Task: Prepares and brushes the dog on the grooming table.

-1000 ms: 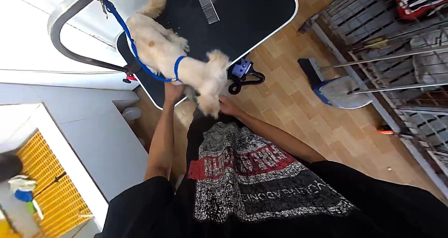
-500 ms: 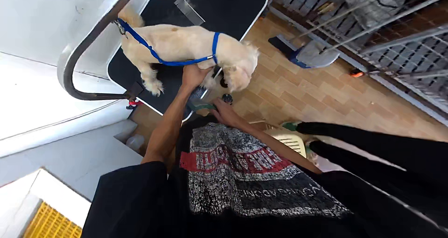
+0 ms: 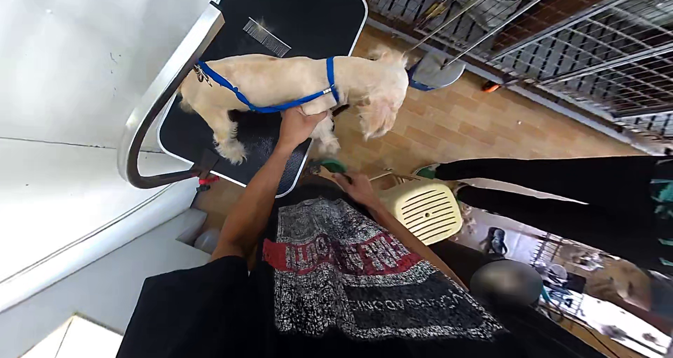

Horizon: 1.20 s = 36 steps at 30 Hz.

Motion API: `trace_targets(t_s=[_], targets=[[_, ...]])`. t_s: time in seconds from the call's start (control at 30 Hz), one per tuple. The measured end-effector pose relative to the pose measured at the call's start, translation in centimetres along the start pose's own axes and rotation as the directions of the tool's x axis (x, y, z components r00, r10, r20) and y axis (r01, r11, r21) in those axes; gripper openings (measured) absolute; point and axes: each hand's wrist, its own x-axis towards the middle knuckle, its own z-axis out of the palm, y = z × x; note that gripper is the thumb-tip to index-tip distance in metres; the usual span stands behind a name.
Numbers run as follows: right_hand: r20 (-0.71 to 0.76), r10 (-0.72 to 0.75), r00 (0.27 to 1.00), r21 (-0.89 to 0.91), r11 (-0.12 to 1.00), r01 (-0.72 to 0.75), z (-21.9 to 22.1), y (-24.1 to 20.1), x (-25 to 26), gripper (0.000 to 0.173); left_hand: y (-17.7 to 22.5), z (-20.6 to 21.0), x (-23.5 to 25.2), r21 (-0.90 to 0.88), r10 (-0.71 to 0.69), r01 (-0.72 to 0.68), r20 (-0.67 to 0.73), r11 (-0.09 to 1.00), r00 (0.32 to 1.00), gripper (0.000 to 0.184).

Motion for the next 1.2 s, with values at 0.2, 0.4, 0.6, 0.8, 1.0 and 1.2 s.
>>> trace_targets(t_s=[0.2,0.4,0.6,0.8,1.0,1.2], targets=[[-0.221,-0.202,0.954,-0.084,0.979,0.188,-1.5,-4.6,4.5,0.026,1.2,-2.1,1.0,-0.228,-0.025,0.028,0.015,0.973,1.000,0.043],[-0.327,0.030,0.944,-0.041,0.998,-0.046,-5.3,4.6,1.2,0.046,1.2,-4.1,2.8,-0.211,-0.078,0.065,-0.051,0.975,0.996,0.043],[0.153,0.176,0.972,-0.033,0.984,-0.173,-4.6,3.4,1.7,0.047,-2.4,-12.6,-2.3,0.461,-0.365,0.394,-0.156,0.795,0.918,0.063],[0.289,-0.155,0.945,0.077,0.987,0.138,-1.0,-4.0,8.2,0.047,-11.8,-17.0,0.5,0.165,-0.144,0.238,-0.443,0.957,0.885,0.084],[0.034,-0.291,0.956,0.158,0.946,0.282,5.1,-12.7,13.7,0.034,-11.8,-17.5,6.3,0.268,-0.131,0.297,-0.500,0.917,0.856,0.068],[-0.235,-0.195,0.952,0.483,0.827,0.288,11.8,-17.1,14.8,0.031,-13.3,-18.4,5.9,0.051,-0.119,0.125,-0.101,0.991,0.988,0.057]])
